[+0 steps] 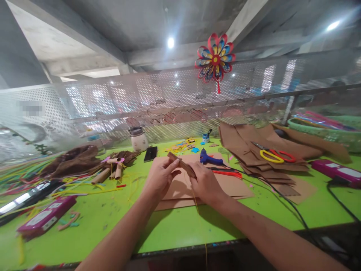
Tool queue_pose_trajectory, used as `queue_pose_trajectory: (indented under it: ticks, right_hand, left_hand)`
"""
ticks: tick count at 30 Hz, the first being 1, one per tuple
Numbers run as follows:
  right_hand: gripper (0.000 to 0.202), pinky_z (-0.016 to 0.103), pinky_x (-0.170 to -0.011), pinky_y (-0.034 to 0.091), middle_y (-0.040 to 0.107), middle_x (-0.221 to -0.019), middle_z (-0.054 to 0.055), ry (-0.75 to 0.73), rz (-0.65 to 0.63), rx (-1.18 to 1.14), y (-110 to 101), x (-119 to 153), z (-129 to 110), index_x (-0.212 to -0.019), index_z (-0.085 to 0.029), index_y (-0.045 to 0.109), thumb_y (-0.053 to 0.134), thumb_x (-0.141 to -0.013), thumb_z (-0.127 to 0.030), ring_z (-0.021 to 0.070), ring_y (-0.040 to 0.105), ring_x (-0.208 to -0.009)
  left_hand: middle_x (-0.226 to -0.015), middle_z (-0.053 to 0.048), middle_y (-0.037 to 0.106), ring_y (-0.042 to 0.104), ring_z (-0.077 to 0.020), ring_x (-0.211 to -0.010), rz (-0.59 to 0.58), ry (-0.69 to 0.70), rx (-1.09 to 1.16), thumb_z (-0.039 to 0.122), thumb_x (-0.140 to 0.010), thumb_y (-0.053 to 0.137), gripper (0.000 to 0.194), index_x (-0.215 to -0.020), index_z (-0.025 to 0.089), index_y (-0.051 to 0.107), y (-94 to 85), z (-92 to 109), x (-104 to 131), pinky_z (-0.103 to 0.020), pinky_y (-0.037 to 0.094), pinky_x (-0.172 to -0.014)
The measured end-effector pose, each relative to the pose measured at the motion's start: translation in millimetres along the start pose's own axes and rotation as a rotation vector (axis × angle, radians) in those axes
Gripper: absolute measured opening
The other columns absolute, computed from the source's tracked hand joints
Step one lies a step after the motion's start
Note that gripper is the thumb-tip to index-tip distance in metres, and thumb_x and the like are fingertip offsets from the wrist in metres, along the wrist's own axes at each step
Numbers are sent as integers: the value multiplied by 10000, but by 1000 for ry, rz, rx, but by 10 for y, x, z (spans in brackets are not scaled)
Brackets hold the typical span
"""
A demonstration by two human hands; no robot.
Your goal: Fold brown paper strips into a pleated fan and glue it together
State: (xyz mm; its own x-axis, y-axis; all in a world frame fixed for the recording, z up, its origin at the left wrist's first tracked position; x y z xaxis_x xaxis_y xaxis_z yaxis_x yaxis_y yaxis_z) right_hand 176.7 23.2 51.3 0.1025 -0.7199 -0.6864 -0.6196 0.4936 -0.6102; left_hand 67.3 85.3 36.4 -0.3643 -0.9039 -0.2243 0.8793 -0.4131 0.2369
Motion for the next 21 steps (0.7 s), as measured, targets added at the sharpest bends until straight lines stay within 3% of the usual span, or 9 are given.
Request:
queue_pose_trajectory:
  ticks: [10, 16, 19, 21]
  right_hand:
    - [369, 291, -732, 427, 616, -936, 97, -20, -26, 10, 21, 6, -25, -1121, -158, 545, 428, -787, -54, 212, 574, -871]
    - [497, 298, -726, 440, 634, -941, 95, 29, -137, -75, 215, 50, 49, -1265, -139, 466, 490, -770, -106, 196, 583, -799]
    - [433, 289, -731, 437, 634, -888, 91, 78, -123, -126, 237, 23, 153, -1169, -126, 563, 491, -745, -75, 176, 571, -763]
    - [269, 285, -718, 428, 635, -845, 90, 105, -93, -175, 198, -12, 210, -961, -131, 658, 500, -747, -85, 176, 565, -754]
  left_hand:
    - [-837, -50, 637, 564, -87, -745, 36, -195, 115, 241, -741, 687, 253, -965, 124, 677, 25, -160, 13, -203, 445, -687]
    - [-731, -62, 621, 582, -119, -672, 171, -157, 81, 184, -719, 676, 133, -806, 84, 668, -230, 108, -137, -267, 492, -707]
    - [-710, -80, 623, 621, -172, -693, 216, -130, 123, 176, -747, 628, 198, -914, 75, 654, -364, 265, -196, -300, 516, -682]
    - [-730, -95, 634, 644, -196, -731, 253, -133, 162, 159, -761, 595, 239, -981, 74, 636, -439, 265, -192, -295, 528, -678]
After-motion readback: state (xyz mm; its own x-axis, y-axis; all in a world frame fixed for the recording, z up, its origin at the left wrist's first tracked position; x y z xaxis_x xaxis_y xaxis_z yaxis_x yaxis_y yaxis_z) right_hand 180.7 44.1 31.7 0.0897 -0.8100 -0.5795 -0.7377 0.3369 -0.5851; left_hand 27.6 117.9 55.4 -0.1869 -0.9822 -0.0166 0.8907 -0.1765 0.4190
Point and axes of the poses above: each hand's wrist, its own x-axis away from the middle knuckle, its own y-axis out of the palm, z = x × y, the point moved 9 cm from there along -x, towards the middle knuckle
